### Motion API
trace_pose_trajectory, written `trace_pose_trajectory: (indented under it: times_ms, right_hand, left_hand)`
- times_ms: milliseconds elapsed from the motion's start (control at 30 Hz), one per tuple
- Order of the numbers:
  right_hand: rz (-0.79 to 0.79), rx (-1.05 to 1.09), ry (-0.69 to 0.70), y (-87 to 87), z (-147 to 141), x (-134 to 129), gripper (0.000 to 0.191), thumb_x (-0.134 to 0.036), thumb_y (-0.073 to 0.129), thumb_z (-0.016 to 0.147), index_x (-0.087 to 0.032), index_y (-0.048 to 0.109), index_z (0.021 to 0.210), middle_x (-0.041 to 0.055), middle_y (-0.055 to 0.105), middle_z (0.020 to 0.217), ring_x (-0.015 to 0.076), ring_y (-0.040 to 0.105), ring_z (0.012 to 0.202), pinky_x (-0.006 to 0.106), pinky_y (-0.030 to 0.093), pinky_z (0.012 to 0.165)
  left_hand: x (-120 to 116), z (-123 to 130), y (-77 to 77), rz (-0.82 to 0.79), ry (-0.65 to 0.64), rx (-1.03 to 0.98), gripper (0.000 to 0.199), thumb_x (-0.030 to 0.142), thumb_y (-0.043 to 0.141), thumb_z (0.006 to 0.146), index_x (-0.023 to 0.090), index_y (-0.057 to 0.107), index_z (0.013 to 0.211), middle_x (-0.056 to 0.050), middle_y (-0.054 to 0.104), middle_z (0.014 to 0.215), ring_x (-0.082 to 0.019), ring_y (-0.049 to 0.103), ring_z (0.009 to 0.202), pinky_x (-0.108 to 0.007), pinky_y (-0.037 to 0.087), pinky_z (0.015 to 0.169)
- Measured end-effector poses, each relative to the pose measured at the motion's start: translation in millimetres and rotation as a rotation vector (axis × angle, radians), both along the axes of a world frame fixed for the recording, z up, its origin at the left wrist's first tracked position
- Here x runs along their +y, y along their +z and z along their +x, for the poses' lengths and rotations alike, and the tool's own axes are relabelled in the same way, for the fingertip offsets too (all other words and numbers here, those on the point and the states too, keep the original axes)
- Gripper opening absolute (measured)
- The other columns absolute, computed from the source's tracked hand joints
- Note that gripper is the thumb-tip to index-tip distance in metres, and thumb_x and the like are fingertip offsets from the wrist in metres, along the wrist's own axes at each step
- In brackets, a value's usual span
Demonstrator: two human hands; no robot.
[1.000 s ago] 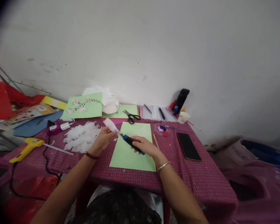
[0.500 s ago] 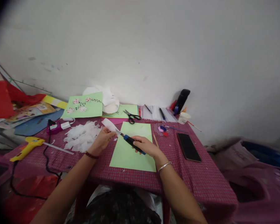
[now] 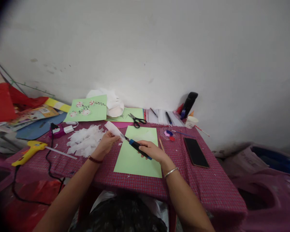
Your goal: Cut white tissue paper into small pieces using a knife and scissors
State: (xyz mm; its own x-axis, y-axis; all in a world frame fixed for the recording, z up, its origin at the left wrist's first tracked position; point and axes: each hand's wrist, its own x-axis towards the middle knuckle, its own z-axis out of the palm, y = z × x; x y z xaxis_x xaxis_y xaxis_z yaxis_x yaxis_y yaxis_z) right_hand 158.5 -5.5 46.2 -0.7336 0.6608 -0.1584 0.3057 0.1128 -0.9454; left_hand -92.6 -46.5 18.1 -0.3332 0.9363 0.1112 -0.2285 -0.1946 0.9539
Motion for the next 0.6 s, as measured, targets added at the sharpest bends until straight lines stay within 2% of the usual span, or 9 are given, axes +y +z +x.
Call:
trace_pose_trajectory:
  times_ms: [67, 167, 300, 433, 600]
  right_hand:
    - [-0.003, -0.002, 0.001, -0.1, -1, 0, 0.041, -0.03, 0.053, 0.087, -0.022, 0.062, 0.126, 0.0029, 0.065, 0.087, 0.0111, 0.062, 0.064, 0.019, 0.045, 0.049]
    - [-0.007, 0.0, 0.014, -0.9, -2, 0, 0.041, -0.03, 0.053, 0.088, -0.022, 0.062, 0.126, 0.0028, 0.065, 0.087, 0.0108, 0.062, 0.064, 0.019, 0.044, 0.049]
    - [-0.008, -0.006, 0.027, -2.2, -2, 0, 0.04, -0.031, 0.052, 0.088, -0.022, 0.062, 0.126, 0.0023, 0.064, 0.086, 0.011, 0.062, 0.064, 0.019, 0.044, 0.048]
    - [0.0, -0.015, 0.021, -2.6, 0, 2, 0.041, -0.031, 0.053, 0.088, -0.022, 0.062, 0.126, 0.0022, 0.063, 0.087, 0.011, 0.063, 0.065, 0.018, 0.044, 0.049]
    - [0.005, -0.018, 0.014, -1.1, 1, 2, 0.041, -0.031, 0.053, 0.088, -0.021, 0.062, 0.126, 0.003, 0.065, 0.088, 0.0109, 0.063, 0.065, 0.018, 0.045, 0.05]
  left_hand:
    - [-1, 2, 0.8, 0.002, -0.01, 0.016, 0.02, 0.017, 0.075, 0.056, 0.014, 0.061, 0.071, 0.002, 0.064, 0.061, -0.01, 0.055, 0.054, -0.022, 0.041, 0.055]
    - [-5, 8, 3.2, -0.023, -0.098, 0.021, 0.018, 0.016, 0.074, 0.055, 0.014, 0.062, 0.068, 0.002, 0.064, 0.06, -0.009, 0.053, 0.053, -0.022, 0.04, 0.054]
    - [-8, 12, 5.8, -0.068, -0.175, 0.003, 0.028, 0.014, 0.075, 0.053, 0.012, 0.069, 0.081, -0.001, 0.069, 0.071, -0.01, 0.056, 0.059, -0.023, 0.043, 0.06]
    - [-5, 4, 3.6, -0.092, -0.147, 0.083, 0.024, 0.016, 0.075, 0.053, 0.012, 0.069, 0.076, -0.001, 0.069, 0.066, -0.011, 0.057, 0.058, -0.023, 0.043, 0.059]
    - [0, -8, -3.7, -0.041, -0.058, 0.188, 0.013, 0.017, 0.072, 0.057, 0.013, 0.067, 0.068, -0.001, 0.067, 0.065, -0.013, 0.058, 0.059, -0.024, 0.043, 0.059]
